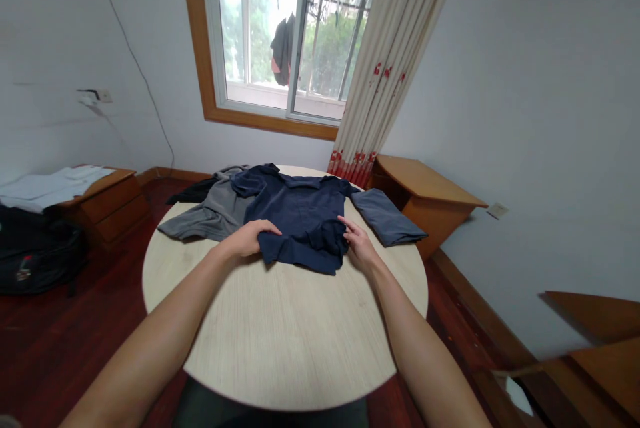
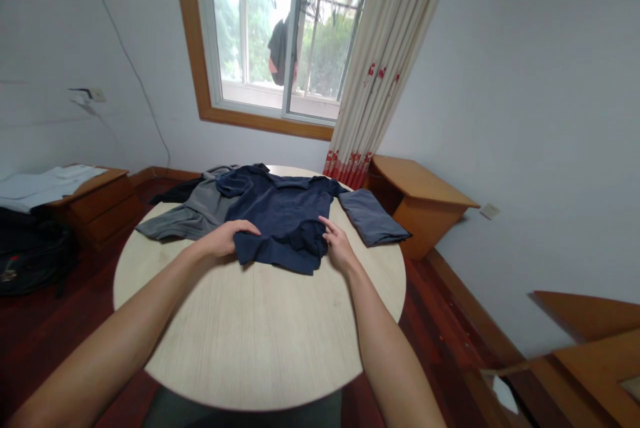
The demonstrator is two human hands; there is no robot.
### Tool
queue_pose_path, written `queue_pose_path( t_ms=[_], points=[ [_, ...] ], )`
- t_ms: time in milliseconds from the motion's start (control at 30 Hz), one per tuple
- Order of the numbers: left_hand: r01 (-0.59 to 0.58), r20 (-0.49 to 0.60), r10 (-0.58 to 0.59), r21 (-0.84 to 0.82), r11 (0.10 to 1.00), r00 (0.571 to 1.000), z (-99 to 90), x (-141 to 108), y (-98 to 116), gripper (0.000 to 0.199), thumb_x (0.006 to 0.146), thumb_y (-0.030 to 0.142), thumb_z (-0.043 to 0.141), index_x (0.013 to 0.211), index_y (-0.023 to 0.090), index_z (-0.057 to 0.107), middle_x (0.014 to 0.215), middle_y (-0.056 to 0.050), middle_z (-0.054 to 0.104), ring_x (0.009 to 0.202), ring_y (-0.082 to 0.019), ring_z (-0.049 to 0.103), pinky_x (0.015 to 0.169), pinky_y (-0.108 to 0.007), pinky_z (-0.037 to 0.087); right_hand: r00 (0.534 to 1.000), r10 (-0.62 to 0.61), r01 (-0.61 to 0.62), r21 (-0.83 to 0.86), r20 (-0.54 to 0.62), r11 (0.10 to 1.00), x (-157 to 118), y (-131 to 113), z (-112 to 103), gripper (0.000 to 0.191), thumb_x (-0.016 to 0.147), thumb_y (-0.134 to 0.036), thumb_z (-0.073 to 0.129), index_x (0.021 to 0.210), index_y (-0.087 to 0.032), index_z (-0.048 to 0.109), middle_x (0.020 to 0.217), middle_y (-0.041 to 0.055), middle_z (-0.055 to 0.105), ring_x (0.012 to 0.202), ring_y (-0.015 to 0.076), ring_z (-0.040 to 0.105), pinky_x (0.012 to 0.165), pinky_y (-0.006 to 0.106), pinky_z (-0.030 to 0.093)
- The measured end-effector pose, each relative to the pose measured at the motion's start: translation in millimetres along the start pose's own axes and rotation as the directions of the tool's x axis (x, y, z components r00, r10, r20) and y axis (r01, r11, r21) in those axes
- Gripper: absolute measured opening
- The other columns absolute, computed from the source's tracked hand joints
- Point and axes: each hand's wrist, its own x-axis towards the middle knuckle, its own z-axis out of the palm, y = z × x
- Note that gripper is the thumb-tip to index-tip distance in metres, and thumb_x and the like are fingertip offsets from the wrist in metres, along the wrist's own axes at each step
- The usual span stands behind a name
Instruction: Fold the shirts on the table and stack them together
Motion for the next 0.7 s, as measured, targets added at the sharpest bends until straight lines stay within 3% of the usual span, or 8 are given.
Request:
queue_pose_path(
  t_ms=[67,167,300,400,500,600,633,700],
  points=[
    [0.007,0.093,-0.007,0.002,1.000,0.996,3.5,-1,-4,0.038,0.072,0.030,0.070,0.108,0.019,0.075,0.116,-0.009,0.074,0.107,-0.026,0.068,0.101,-0.039,0.049,0.999,0.000,0.000,0.000,-0.042,1.000,1,2,-5,0.056,0.063,-0.032,0.069,0.118,-0.020,0.068,0.110,0.0084,0.074,0.092,0.0226,0.068,0.080,0.034,0.053],
    [0.033,0.183,-0.039,0.039,0.999,0.982,5.0,-1,-10,0.049,0.067,0.029,0.076,0.115,0.021,0.074,0.122,-0.008,0.072,0.112,-0.026,0.067,0.102,-0.037,0.048,0.994,-0.070,0.051,-0.204,-0.084,0.978,1,5,-15,0.046,0.060,-0.032,0.070,0.103,-0.017,0.070,0.098,0.0083,0.075,0.085,0.0213,0.067,0.078,0.033,0.052],
    [-0.021,0.227,0.006,0.062,0.998,0.974,2.9,1,-9,0.035,0.071,0.024,0.071,0.106,0.022,0.077,0.125,-0.007,0.071,0.116,-0.023,0.065,0.105,-0.033,0.046,0.998,-0.059,0.064,-0.504,0.025,0.861,-5,4,-19,0.022,0.068,-0.034,0.063,0.079,-0.016,0.068,0.073,0.0032,0.070,0.067,0.0167,0.060,0.064,0.028,0.047],
    [-0.016,0.225,-0.003,0.080,0.997,0.974,2.3,2,-5,0.025,0.074,0.018,0.064,0.094,0.021,0.078,0.125,-0.007,0.071,0.115,-0.021,0.066,0.104,-0.032,0.046,0.993,-0.011,0.078,-0.603,0.114,0.794,-9,0,-9,0.024,0.076,-0.038,0.061,0.074,-0.016,0.068,0.068,0.0024,0.068,0.064,0.0172,0.059,0.062,0.028,0.047],
    [0.009,0.200,-0.025,0.081,0.997,0.979,4.0,3,-2,0.021,0.076,0.019,0.061,0.090,0.019,0.078,0.123,-0.007,0.072,0.113,-0.021,0.066,0.103,-0.030,0.047,0.979,-0.018,0.136,-0.591,0.202,0.795,-13,-6,9,0.036,0.087,-0.047,0.057,0.088,-0.016,0.074,0.085,0.0064,0.074,0.078,0.0217,0.066,0.075,0.034,0.053],
    [0.023,0.192,-0.038,0.079,0.997,0.981,7.0,3,-3,0.021,0.079,0.025,0.064,0.093,0.018,0.077,0.121,-0.009,0.072,0.113,-0.023,0.066,0.103,-0.030,0.047,0.950,-0.065,0.213,-0.477,0.307,0.853,-17,-9,25,0.046,0.091,-0.051,0.059,0.122,-0.018,0.070,0.118,0.0084,0.073,0.105,0.0255,0.067,0.097,0.041,0.051],
    [0.024,0.214,-0.042,0.086,0.996,0.976,7.8,3,-4,0.025,0.078,0.027,0.067,0.099,0.018,0.077,0.124,-0.009,0.071,0.116,-0.024,0.065,0.105,-0.031,0.045,0.937,-0.078,0.232,-0.438,0.341,0.869,-18,-9,29,0.052,0.090,-0.051,0.061,0.131,-0.020,0.065,0.128,0.0083,0.069,0.114,0.0263,0.064,0.103,0.043,0.048],
    [0.031,0.309,-0.068,0.125,0.992,0.949,8.8,1,-6,0.051,0.071,0.035,0.079,0.119,0.020,0.072,0.140,-0.012,0.062,0.131,-0.028,0.055,0.113,-0.037,0.038,0.918,-0.096,0.256,-0.389,0.384,0.885,-19,-8,35,0.062,0.086,-0.050,0.068,0.141,-0.022,0.057,0.140,0.0079,0.061,0.127,0.0272,0.058,0.113,0.045,0.042]
  ],
)
